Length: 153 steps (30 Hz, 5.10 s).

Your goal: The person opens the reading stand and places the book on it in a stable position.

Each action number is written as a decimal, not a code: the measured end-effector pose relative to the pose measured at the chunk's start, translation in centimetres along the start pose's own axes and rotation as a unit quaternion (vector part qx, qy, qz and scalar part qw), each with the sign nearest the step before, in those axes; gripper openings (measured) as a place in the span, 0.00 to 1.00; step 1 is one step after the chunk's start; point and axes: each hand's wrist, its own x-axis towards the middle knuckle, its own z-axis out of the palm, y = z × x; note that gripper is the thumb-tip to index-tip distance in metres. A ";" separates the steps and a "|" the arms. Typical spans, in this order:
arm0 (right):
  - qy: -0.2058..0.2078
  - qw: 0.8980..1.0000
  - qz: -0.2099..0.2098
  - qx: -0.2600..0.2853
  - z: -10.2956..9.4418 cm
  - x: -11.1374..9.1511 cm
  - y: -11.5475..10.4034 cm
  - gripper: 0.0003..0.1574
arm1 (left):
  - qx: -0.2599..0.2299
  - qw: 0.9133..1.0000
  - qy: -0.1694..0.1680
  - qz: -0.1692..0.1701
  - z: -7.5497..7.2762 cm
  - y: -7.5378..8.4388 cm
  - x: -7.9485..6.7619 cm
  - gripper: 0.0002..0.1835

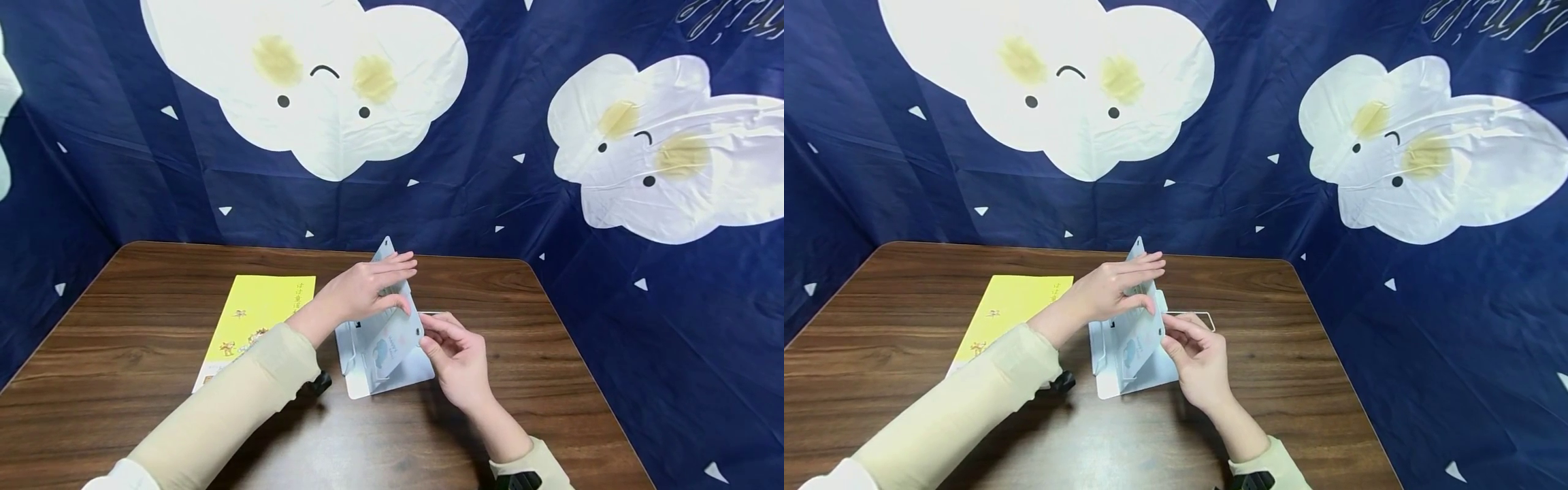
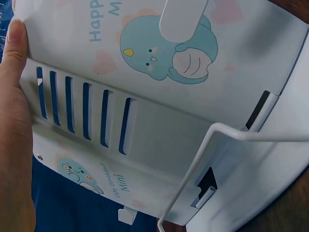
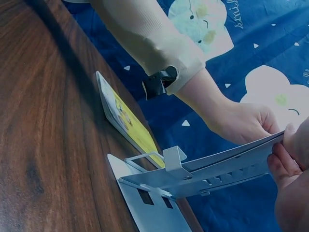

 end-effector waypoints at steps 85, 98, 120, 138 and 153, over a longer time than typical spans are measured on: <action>0.010 0.998 0.046 -0.041 0.0 -0.3 1.1 0.15 | -0.098 0.967 0.215 0.099 0.8 1.2 -4.4 0.36; 0.015 0.995 0.074 -0.058 -0.1 -0.3 1.6 0.15 | -0.140 0.961 0.222 0.084 0.0 0.9 -5.0 0.35; 0.020 0.995 0.080 -0.065 -0.2 -0.3 2.1 0.14 | -0.189 0.950 0.231 0.093 -0.8 1.0 -5.7 0.38; 0.030 0.993 0.085 -0.072 -0.5 -0.5 2.6 0.13 | -0.258 0.941 0.205 0.081 -1.8 0.2 -6.4 0.37; 0.024 0.993 0.089 -0.080 -0.9 -0.3 2.8 0.13 | -0.218 0.957 0.172 0.086 -2.3 0.5 -6.3 0.36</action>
